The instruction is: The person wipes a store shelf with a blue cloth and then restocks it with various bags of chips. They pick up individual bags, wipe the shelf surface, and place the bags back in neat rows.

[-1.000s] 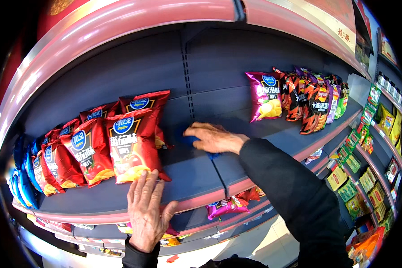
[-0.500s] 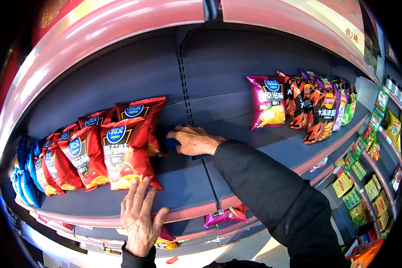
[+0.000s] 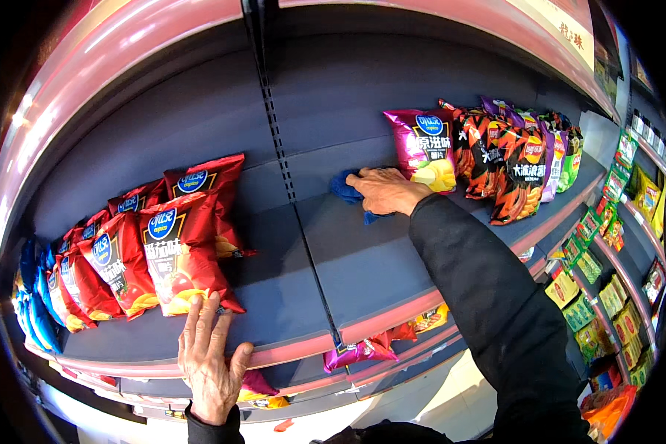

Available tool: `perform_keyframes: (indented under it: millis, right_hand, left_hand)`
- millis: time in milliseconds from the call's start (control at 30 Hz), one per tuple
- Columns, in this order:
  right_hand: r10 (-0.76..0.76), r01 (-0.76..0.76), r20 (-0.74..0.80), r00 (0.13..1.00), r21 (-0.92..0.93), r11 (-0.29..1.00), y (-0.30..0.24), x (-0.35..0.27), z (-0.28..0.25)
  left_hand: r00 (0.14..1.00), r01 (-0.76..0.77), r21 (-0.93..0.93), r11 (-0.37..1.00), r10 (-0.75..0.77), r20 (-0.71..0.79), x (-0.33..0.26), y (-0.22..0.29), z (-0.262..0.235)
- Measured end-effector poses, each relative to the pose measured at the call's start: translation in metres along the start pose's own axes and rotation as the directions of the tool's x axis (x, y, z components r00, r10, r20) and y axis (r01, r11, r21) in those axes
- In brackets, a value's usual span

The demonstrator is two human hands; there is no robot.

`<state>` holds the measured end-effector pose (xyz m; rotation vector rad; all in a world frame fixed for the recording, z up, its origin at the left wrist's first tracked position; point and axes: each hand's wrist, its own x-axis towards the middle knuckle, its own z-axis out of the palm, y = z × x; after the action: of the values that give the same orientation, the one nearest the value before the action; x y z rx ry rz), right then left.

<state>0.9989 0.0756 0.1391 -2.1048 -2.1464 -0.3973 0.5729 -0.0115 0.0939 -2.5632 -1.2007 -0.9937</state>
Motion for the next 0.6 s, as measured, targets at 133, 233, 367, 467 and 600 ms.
perform_keyframes:
  millis: [133, 233, 367, 467, 600]
  right_hand:
    - [-0.085, 0.076, 0.067, 0.994, 0.123, 0.989, -0.007, -0.005, -0.007]
    - [-0.16, 0.129, 0.131, 0.978, 0.22, 0.967, -0.027, -0.03, -0.031]
    - [-0.324, 0.271, 0.112, 0.939, 0.334, 0.903, -0.047, -0.078, -0.046]
    - [-0.396, 0.33, 0.091, 0.914, 0.404, 0.853, -0.055, -0.122, -0.063]
    - [-0.451, 0.35, 0.041, 0.891, 0.57, 0.744, -0.078, -0.137, -0.082]
  left_hand:
    - [0.999, -0.018, 0.039, 0.999, 0.019, -0.031, -0.004, -0.004, 0.001]
    - [1.0, -0.011, 0.042, 0.999, 0.012, -0.027, -0.004, -0.004, 0.001]
    - [1.0, -0.006, 0.055, 0.998, 0.007, -0.014, -0.007, -0.006, 0.001]
    - [0.999, -0.04, 0.024, 0.999, 0.04, -0.02, -0.002, -0.004, 0.001]
    - [0.997, -0.075, 0.014, 0.997, 0.076, -0.025, -0.002, -0.006, 0.0]
